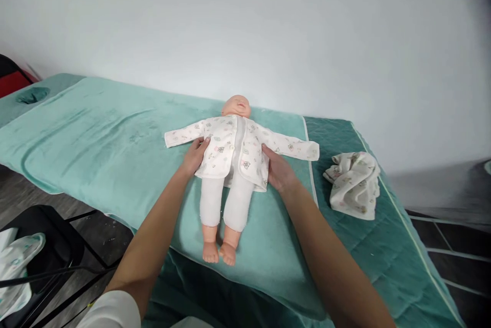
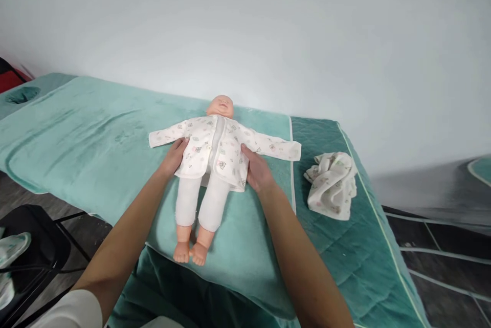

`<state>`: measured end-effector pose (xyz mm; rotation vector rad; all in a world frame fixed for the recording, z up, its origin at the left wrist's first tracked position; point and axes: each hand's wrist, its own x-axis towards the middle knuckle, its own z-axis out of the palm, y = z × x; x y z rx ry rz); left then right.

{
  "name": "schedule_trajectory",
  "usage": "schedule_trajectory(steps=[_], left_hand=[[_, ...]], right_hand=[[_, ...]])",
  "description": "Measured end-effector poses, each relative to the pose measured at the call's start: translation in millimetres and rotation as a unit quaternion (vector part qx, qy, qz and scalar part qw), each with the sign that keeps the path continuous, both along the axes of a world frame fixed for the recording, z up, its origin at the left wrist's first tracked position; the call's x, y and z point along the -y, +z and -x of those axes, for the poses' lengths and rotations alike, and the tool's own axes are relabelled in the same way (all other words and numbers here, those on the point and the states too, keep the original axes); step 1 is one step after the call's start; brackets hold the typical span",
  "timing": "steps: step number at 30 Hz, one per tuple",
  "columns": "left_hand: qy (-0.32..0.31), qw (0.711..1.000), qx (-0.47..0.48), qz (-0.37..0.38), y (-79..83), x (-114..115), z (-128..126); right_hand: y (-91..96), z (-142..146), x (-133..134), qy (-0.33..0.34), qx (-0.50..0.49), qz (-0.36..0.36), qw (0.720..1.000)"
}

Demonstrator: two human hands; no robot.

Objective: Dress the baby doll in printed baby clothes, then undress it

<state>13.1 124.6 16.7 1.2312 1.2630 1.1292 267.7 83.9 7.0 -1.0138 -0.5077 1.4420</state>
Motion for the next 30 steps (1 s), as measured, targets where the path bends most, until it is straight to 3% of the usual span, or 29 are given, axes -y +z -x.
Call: schedule_trajectory(steps=[5,9,16,23,30], left_hand=[[-0.025,0.987,0.157,0.034,-0.9,-14.1,-15.2],[-0.034,0.972,0.223,0.062,2.0,-28.0,-26.3],[-0.100,0.919,0.342,0.169,0.9,-53.4,-27.6],[0.008,0.891,0.424,0.163,-6.6,-73.9,-11.0],[0.027,0.888,0.420,0.185,0.4,-79.4,7.7]], right_hand=[[-1.4,13.8,-11.9,-0.059,0.009,-0.019,0.998],[-2.2,12.6,-16.7,-0.087,0.022,-0.064,0.994],[-7.5,0.2,-26.4,-0.070,0.026,-0.059,0.995],[-4.1,-9.4,-19.1,-0.080,-0.017,-0.040,0.996],[-6.2,-22.0,-10.4,-0.099,-0.026,-0.081,0.991]])
